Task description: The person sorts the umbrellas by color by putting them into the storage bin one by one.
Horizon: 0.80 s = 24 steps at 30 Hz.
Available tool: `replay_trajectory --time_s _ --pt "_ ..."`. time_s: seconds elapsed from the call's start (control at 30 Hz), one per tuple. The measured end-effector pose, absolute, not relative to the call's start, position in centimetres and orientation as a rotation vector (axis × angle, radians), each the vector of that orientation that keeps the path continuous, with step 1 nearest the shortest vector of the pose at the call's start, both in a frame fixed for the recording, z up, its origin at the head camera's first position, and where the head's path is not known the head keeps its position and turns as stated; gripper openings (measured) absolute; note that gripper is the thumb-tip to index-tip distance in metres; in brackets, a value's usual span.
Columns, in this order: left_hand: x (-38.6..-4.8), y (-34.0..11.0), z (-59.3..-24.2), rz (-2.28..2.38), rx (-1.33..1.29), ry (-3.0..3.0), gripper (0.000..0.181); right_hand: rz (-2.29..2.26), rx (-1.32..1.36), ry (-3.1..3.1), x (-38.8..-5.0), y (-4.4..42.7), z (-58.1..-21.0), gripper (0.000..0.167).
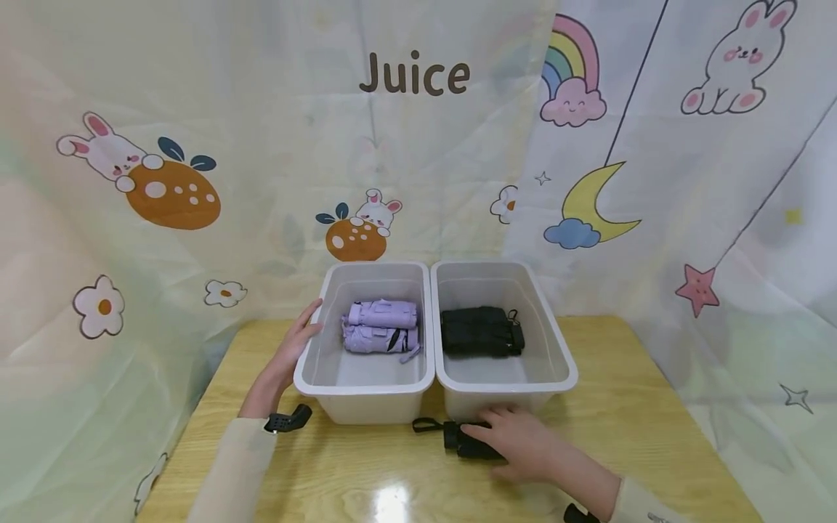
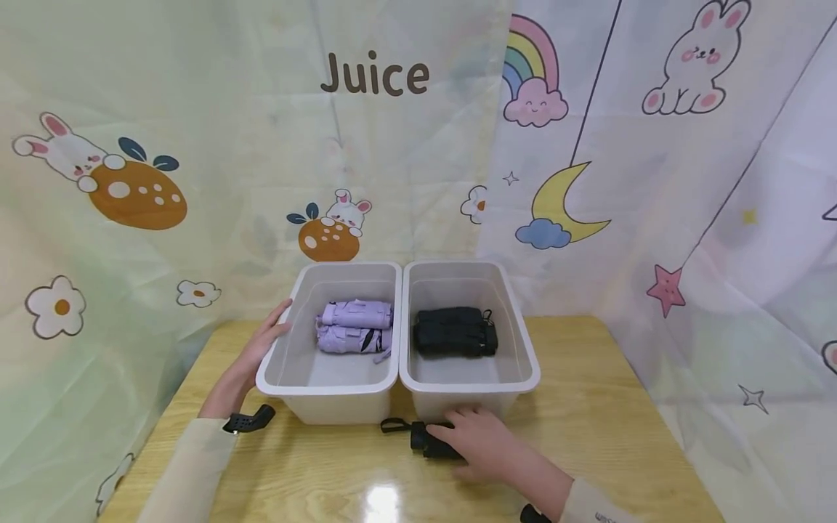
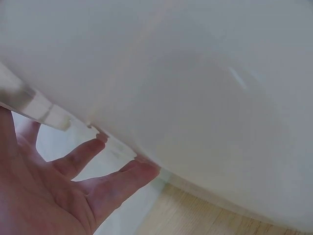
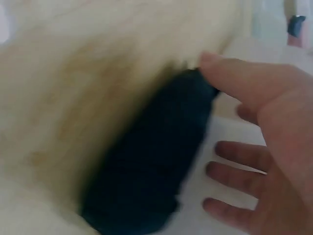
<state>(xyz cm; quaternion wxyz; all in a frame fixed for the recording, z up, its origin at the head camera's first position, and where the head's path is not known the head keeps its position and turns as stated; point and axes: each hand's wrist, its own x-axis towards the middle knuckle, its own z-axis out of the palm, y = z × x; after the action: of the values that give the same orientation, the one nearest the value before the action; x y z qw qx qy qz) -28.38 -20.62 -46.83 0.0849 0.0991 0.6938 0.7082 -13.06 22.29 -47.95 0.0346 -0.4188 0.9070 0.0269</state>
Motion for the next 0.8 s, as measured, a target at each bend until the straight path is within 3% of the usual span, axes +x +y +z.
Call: replay_trajectory --time_s 0.37,0.63,0.8 --pt "-28.4 -20.3 -46.9 2.118 0.302 2.069 0.058 -0.082 -1.27 2.957 -12.8 23.1 -52.4 0.066" --pt "-28.5 -20.3 -46.7 2.115 0.328 2.066 0.058 -0.189 -1.107 2.866 -12.4 25.2 -54.2 0.086" --pt "-28.5 -20.6 -46.8 2.12 0.298 2.067 0.059 -0.236 -1.195 2.857 -12.7 25.5 -54.8 0.086"
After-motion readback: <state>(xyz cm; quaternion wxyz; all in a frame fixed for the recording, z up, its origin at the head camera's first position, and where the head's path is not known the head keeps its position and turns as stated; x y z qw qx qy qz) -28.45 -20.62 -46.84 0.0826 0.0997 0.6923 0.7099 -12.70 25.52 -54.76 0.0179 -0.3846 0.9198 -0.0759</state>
